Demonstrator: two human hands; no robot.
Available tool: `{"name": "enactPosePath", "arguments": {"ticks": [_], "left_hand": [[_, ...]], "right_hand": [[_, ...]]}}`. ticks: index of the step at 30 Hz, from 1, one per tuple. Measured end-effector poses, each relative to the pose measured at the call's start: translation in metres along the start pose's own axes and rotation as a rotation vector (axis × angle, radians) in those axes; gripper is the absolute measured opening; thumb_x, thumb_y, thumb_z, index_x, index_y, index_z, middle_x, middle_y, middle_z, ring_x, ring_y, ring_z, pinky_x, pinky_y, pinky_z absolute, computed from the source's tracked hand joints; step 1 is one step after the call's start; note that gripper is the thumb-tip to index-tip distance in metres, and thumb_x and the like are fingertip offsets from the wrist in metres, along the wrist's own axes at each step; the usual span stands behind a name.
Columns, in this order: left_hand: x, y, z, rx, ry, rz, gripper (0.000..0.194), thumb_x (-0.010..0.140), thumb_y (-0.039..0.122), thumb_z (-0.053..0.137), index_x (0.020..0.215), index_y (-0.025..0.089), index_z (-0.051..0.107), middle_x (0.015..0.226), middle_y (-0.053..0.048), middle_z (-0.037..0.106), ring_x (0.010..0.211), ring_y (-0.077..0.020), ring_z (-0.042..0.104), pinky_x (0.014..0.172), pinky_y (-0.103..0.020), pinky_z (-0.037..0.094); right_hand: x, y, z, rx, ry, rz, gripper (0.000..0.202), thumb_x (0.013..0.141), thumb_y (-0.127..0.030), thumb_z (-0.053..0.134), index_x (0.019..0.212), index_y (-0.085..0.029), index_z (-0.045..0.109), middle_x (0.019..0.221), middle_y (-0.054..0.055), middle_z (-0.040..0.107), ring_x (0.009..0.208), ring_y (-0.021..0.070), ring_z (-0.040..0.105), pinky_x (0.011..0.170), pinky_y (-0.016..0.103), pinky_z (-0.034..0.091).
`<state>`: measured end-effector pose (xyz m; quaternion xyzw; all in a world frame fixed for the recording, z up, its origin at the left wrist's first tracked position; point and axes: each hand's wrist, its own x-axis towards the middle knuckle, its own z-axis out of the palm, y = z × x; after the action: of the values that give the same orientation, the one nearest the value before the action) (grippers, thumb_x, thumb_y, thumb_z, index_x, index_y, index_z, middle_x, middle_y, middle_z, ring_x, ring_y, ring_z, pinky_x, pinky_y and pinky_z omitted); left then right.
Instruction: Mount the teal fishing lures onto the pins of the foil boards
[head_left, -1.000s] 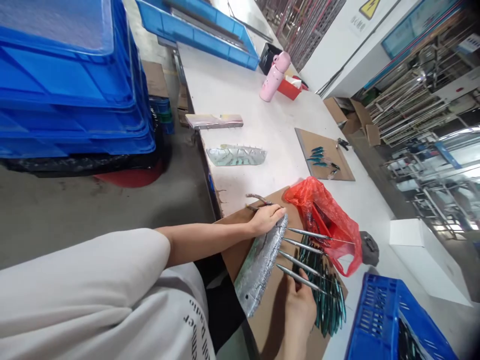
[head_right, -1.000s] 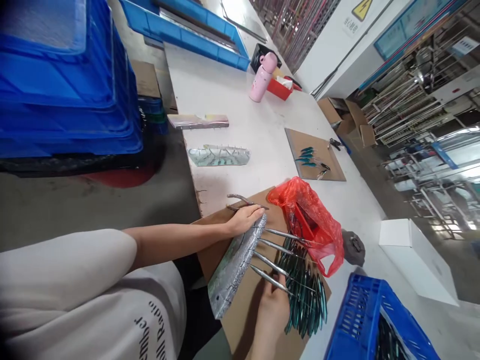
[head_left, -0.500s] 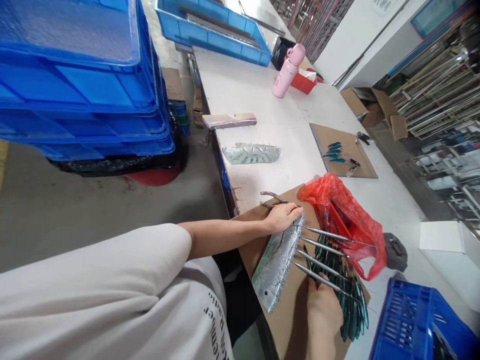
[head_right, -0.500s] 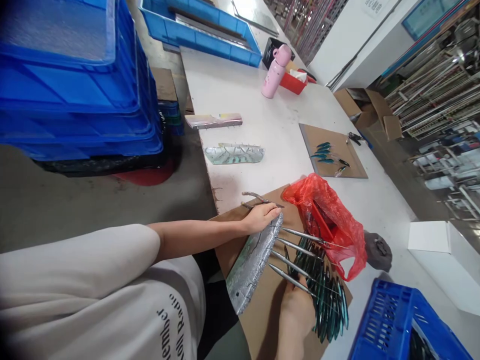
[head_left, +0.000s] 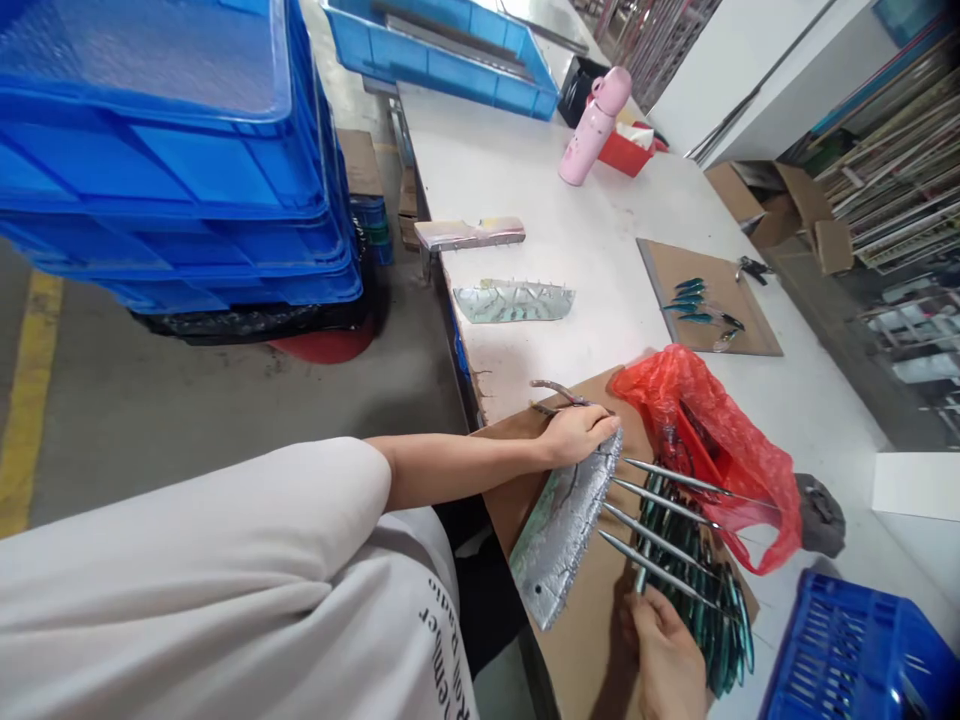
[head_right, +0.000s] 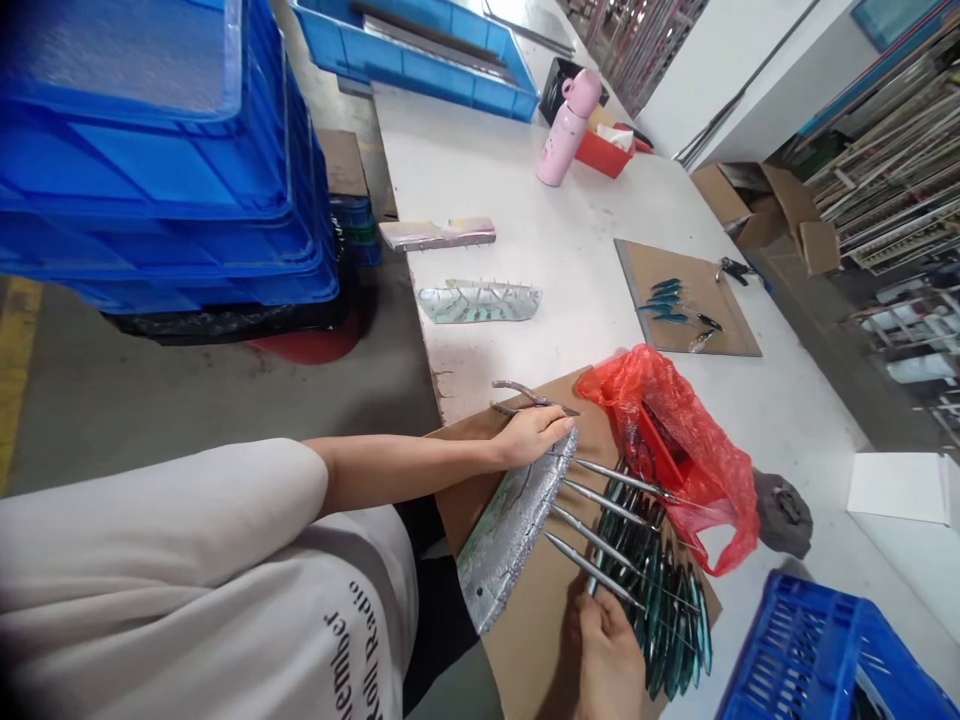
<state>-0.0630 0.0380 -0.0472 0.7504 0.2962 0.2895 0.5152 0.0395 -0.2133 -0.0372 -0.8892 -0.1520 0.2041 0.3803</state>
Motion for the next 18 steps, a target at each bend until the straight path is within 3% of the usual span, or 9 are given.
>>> {"name": "enactPosePath", "arguments": {"ticks": [2,4,7,12,18], "left_hand": [[0.001,0.000,0.001,0.014,-0.007,0.001,0.037,0.090,0.040,0.030,0.078,0.016,0.057,0.073,-0.001,0.059,0.068,-0.0125,0.053,0.065,-0.023,0.038],[0.001,0.000,0.002,0.024,-0.012,-0.004,0.037,0.090,0.040,0.031,0.079,0.016,0.057,0.075,-0.001,0.059,0.069,-0.0127,0.053,0.066,-0.023,0.038],[0.002,0.001,0.003,0.033,-0.016,-0.005,0.037,0.090,0.040,0.031,0.080,0.016,0.057,0.075,-0.001,0.060,0.069,-0.0126,0.053,0.065,-0.023,0.038],[0.002,0.003,0.002,0.031,-0.034,-0.029,0.036,0.090,0.039,0.031,0.081,0.016,0.058,0.077,-0.001,0.060,0.071,-0.0124,0.053,0.066,-0.023,0.039],[0.001,0.003,0.002,0.032,-0.032,-0.018,0.036,0.090,0.039,0.031,0.081,0.017,0.058,0.079,-0.001,0.061,0.072,-0.0123,0.054,0.068,-0.023,0.039]], "right_hand": [[-0.019,0.006,0.001,0.325,-0.057,0.129,0.036,0.048,-0.048,0.068,0.073,-0.024,0.061,0.064,0.000,0.058,0.054,0.0161,0.054,0.046,0.030,0.045],[-0.036,0.007,0.010,0.641,-0.085,0.216,0.031,0.052,-0.046,0.067,0.074,-0.026,0.059,0.061,-0.004,0.050,0.050,0.0106,0.047,0.042,0.024,0.042],[-0.053,-0.002,0.032,0.927,-0.090,0.246,0.024,0.062,-0.039,0.063,0.083,-0.028,0.059,0.061,-0.007,0.043,0.051,0.0065,0.043,0.044,0.019,0.042],[-0.060,-0.015,0.061,0.921,-0.060,0.205,0.016,0.067,-0.029,0.060,0.082,-0.024,0.057,0.078,-0.003,0.056,0.069,0.0096,0.056,0.058,0.023,0.049],[-0.066,-0.021,0.069,0.895,0.023,0.137,0.013,0.072,-0.028,0.057,0.084,-0.022,0.058,0.086,-0.002,0.061,0.079,0.0104,0.060,0.069,0.025,0.052]]}}
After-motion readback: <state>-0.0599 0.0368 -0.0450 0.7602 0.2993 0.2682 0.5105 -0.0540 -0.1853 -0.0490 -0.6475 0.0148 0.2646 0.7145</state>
